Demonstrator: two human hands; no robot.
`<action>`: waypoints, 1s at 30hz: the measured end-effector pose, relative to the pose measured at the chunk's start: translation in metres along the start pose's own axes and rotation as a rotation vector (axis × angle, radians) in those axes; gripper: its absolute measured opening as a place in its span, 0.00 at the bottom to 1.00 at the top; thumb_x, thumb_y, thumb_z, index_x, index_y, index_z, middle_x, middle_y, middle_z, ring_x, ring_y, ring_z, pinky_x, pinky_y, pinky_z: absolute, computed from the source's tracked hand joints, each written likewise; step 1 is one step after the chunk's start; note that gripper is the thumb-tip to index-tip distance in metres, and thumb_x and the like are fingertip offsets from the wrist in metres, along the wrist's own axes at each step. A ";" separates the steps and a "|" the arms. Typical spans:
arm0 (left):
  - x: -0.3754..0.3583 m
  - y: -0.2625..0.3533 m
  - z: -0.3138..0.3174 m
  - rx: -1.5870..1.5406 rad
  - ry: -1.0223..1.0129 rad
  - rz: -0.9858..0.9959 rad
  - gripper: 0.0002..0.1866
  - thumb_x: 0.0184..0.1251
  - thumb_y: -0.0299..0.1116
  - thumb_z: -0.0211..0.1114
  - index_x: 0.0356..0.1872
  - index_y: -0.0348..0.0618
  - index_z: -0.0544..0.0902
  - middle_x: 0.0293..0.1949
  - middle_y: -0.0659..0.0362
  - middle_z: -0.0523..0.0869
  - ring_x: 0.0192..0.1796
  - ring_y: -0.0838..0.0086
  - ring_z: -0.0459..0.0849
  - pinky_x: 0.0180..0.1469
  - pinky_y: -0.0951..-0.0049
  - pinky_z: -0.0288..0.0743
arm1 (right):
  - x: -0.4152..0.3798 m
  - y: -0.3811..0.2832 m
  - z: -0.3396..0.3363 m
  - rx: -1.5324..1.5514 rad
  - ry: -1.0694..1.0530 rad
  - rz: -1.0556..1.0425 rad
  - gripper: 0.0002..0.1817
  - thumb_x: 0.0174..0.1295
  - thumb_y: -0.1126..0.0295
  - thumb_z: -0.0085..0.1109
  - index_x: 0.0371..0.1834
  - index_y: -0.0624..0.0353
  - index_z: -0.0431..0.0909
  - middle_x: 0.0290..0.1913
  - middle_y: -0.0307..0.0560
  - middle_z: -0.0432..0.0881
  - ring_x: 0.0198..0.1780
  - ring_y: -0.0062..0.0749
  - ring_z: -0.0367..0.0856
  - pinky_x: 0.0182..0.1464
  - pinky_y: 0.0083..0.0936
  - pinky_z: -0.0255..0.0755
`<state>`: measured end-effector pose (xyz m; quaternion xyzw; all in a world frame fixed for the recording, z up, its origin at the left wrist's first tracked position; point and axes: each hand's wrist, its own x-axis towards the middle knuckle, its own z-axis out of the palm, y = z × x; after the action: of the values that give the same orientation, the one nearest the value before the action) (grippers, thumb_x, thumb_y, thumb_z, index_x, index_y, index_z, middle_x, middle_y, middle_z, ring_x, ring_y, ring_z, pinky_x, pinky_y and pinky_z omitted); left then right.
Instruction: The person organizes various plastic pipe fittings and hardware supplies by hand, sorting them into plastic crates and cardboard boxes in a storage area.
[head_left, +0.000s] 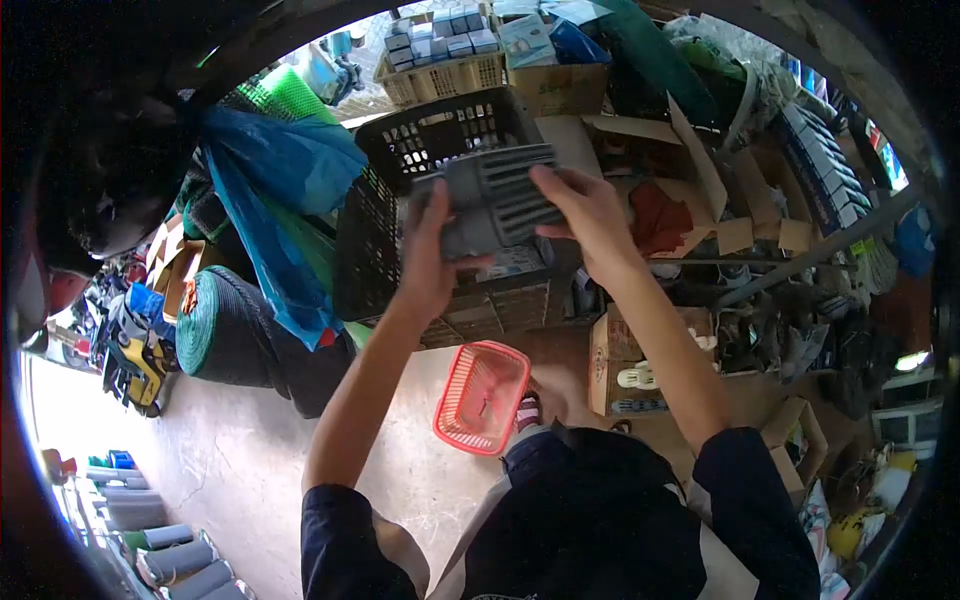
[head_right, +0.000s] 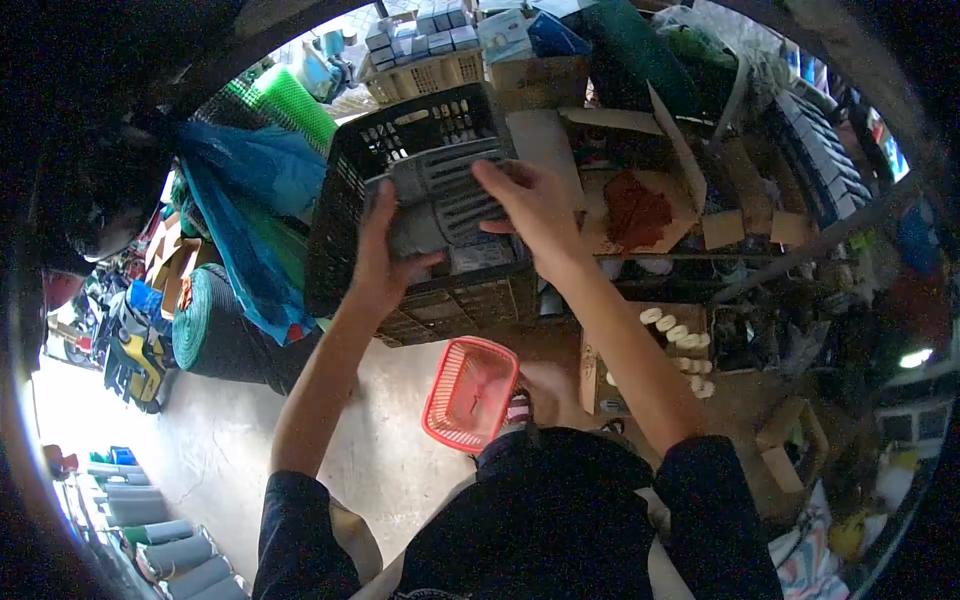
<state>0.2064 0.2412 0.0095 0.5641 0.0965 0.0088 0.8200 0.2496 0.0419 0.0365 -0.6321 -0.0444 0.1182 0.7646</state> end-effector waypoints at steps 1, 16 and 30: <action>0.014 -0.002 -0.014 0.006 -0.012 0.008 0.31 0.73 0.63 0.54 0.65 0.53 0.71 0.56 0.57 0.81 0.56 0.66 0.84 0.40 0.63 0.87 | 0.010 0.007 0.005 0.030 -0.019 0.007 0.26 0.65 0.51 0.68 0.52 0.65 0.82 0.48 0.41 0.84 0.45 0.23 0.84 0.38 0.19 0.85; 0.199 -0.042 -0.081 0.095 0.314 0.092 0.35 0.65 0.62 0.68 0.64 0.54 0.71 0.51 0.59 0.81 0.38 0.71 0.85 0.24 0.75 0.74 | -0.038 0.040 -0.043 -0.737 0.288 -0.722 0.21 0.66 0.69 0.61 0.60 0.63 0.72 0.47 0.57 0.83 0.50 0.54 0.82 0.52 0.43 0.75; 0.363 -0.180 -0.143 -0.170 0.426 -0.456 0.27 0.63 0.61 0.70 0.46 0.47 0.80 0.34 0.58 0.81 0.26 0.71 0.78 0.21 0.75 0.76 | -0.518 0.325 -0.233 -1.271 0.715 0.528 0.15 0.68 0.66 0.55 0.50 0.66 0.77 0.42 0.65 0.82 0.46 0.62 0.80 0.47 0.49 0.74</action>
<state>0.5216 0.3524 -0.2608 0.4430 0.3888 -0.0489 0.8063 -0.2416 -0.2470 -0.2846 -0.9387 0.2977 0.0372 0.1695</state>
